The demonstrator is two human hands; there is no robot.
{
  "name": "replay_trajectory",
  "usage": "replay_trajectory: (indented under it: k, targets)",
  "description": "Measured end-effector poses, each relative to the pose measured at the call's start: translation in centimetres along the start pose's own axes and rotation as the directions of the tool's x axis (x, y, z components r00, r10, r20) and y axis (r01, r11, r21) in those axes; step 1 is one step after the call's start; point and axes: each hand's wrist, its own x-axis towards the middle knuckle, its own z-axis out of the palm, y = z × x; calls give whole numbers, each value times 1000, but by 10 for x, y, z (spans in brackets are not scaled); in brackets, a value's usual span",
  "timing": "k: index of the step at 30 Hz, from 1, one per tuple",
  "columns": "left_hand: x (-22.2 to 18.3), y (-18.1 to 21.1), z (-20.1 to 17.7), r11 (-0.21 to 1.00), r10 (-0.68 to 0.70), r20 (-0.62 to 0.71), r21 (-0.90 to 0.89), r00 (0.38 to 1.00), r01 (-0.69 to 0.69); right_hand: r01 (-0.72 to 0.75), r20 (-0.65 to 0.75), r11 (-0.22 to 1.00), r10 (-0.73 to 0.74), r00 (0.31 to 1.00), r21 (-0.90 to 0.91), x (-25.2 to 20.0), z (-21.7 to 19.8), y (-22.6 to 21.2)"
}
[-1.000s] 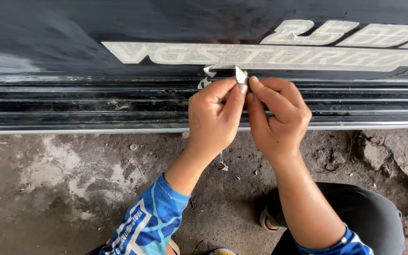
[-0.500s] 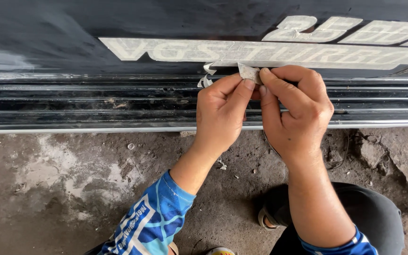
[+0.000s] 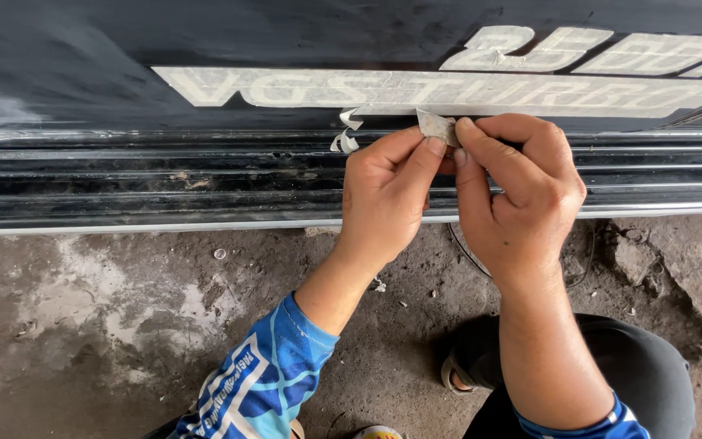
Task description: Removing a sticker from the side of a vehicle using a razor blade.
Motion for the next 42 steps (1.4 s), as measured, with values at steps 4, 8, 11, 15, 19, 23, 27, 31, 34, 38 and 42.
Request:
replay_trajectory:
  k: [4,8,11,15,19,23,27,31,34,38,42]
  targets:
    - [1,0,2,1000,-11,15,-8,1000,11,4,-9,1000,-4,1000,0,7,-4,-6]
    - [-5,-3,3,1000,-7,15,-29,1000,7,-40,16,999,39,999,24,-3,-3,7]
    - [-11,-4,4,974,182,-15,141,983,-178,-107,82,972,92,992,209,-5,-5,16]
    - [-12,7,1,928,292,-39,255,956,-273,-240,208,828,153,966,507,-11,2,27]
    - [-10,11,-7,828,372,-14,458,928,-324,-413,334,661,251,908,626,-14,13,23]
    - [-14,15,-18,671,517,69,586,853,-454,-454,360,603,278,891,656,-19,21,20]
    - [-13,11,-36,553,647,39,663,762,-504,-440,312,563,314,897,699,-25,25,21]
    - [-1,17,-42,577,669,-167,731,724,-364,-362,210,719,297,932,593,-26,21,17]
    - [4,15,-42,558,705,-162,728,691,-398,-224,95,799,207,974,559,-22,21,11]
    - [4,11,-45,553,698,-145,731,701,-400,-192,78,846,177,981,498,-16,12,6]
    - [5,15,-42,587,667,-164,716,726,-378,-238,96,790,224,970,565,-14,6,5]
